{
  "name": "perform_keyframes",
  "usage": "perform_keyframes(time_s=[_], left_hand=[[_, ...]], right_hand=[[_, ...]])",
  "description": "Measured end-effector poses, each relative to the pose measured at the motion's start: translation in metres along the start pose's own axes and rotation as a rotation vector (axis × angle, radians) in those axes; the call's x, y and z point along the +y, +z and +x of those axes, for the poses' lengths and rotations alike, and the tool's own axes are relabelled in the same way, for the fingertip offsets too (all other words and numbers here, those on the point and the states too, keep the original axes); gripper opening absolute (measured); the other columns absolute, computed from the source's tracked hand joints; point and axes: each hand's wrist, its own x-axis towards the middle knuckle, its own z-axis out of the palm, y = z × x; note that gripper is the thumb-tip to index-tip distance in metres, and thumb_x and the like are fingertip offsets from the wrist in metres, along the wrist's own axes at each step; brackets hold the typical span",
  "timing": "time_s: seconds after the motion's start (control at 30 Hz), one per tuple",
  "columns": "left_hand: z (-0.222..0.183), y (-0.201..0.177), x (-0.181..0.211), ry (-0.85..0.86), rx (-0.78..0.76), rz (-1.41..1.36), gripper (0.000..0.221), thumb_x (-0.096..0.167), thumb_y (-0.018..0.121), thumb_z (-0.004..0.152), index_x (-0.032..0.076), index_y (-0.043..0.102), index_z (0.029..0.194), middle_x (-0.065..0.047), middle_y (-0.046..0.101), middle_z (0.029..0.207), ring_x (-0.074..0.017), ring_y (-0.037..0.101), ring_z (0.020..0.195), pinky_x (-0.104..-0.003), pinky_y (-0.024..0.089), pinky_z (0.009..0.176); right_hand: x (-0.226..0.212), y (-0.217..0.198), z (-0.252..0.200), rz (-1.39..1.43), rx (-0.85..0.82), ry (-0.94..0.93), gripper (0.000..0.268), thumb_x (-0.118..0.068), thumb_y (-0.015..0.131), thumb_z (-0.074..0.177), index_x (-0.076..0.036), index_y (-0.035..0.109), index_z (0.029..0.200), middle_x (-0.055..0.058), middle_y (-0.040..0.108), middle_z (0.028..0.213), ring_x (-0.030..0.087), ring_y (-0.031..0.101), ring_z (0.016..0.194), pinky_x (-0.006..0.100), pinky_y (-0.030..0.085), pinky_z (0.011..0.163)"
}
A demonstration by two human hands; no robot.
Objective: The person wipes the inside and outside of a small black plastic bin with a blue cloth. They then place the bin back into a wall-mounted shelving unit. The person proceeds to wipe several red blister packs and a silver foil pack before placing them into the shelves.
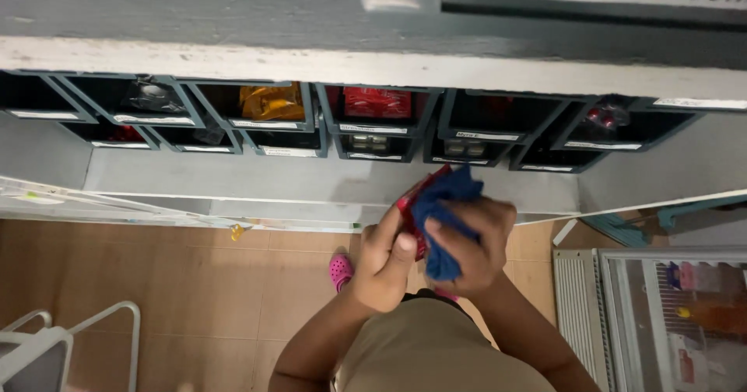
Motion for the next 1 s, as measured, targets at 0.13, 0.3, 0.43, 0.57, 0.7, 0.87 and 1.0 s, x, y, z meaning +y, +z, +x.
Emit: perform_keyframes(time_s=[0.13, 0.3, 0.43, 0.57, 0.7, 0.87, 1.0], left_hand=[[0.007, 0.002, -0.023, 0.041, 0.111, -0.127, 0.023, 0.02, 0.047, 0.111, 0.006, 0.06, 0.124, 0.003, 0.059, 0.068, -0.0087, 0.051, 0.054, -0.025, 0.04, 0.051], [0.011, 0.001, -0.016, -0.145, 0.254, -0.29, 0.021, 0.021, 0.049, 0.109, 0.004, 0.061, 0.112, 0.005, 0.056, 0.079, -0.003, 0.042, 0.066, -0.02, 0.039, 0.064], [0.02, 0.036, -0.012, -0.249, 0.206, -0.471, 0.042, 0.011, 0.054, 0.104, 0.0, 0.048, 0.144, -0.006, 0.065, 0.112, -0.0063, 0.055, 0.082, -0.02, 0.048, 0.075], [0.019, 0.058, -0.001, 0.037, -0.032, -0.229, 0.053, -0.004, 0.044, 0.102, 0.0, 0.031, 0.153, -0.02, 0.044, 0.15, -0.0314, 0.046, 0.137, -0.04, 0.038, 0.117], [0.022, 0.052, 0.032, -0.056, -0.35, -0.369, 0.099, 0.076, 0.01, 0.104, -0.007, 0.013, 0.159, -0.025, 0.012, 0.171, -0.0418, 0.011, 0.161, -0.056, 0.009, 0.13], [0.018, 0.048, 0.013, 0.016, -0.334, -0.433, 0.093, 0.07, 0.018, 0.107, -0.003, -0.002, 0.162, -0.024, 0.008, 0.169, -0.0416, 0.017, 0.157, -0.054, 0.016, 0.129], [0.023, 0.052, 0.011, 0.023, -0.29, -0.481, 0.105, 0.075, 0.032, 0.103, -0.003, -0.002, 0.164, -0.02, 0.052, 0.128, -0.0237, 0.051, 0.098, -0.038, 0.041, 0.096]], right_hand=[[0.018, -0.01, -0.044, 0.03, -0.056, -0.077, 0.025, -0.027, 0.084, 0.083, -0.021, 0.073, 0.105, 0.007, 0.066, 0.112, 0.025, 0.055, 0.092, 0.042, 0.046, 0.084], [0.044, -0.044, -0.062, 0.18, 0.228, 0.295, 0.018, -0.026, 0.06, 0.096, -0.017, 0.056, 0.111, 0.01, 0.057, 0.122, 0.027, 0.06, 0.116, 0.042, 0.056, 0.095], [0.012, -0.048, -0.042, 0.86, 0.297, 0.626, 0.04, -0.021, 0.058, 0.093, -0.019, 0.05, 0.132, 0.007, 0.041, 0.148, 0.032, 0.043, 0.141, 0.054, 0.036, 0.124], [0.018, -0.039, -0.033, 0.498, 0.12, 0.297, 0.034, -0.028, 0.065, 0.094, -0.02, 0.048, 0.122, 0.011, 0.052, 0.12, 0.028, 0.055, 0.107, 0.044, 0.055, 0.094], [0.022, -0.028, -0.02, 0.412, 0.278, 0.296, 0.034, -0.019, 0.061, 0.094, -0.016, 0.047, 0.125, 0.014, 0.051, 0.123, 0.028, 0.055, 0.107, 0.043, 0.051, 0.095], [0.0, -0.024, -0.033, 0.481, 0.138, 0.254, 0.036, -0.02, 0.063, 0.092, -0.017, 0.049, 0.126, 0.013, 0.05, 0.122, 0.028, 0.051, 0.107, 0.046, 0.048, 0.097], [0.002, -0.006, -0.038, 0.546, 0.264, 0.215, 0.032, -0.021, 0.065, 0.093, -0.019, 0.053, 0.123, 0.013, 0.053, 0.116, 0.024, 0.053, 0.099, 0.039, 0.05, 0.09]])
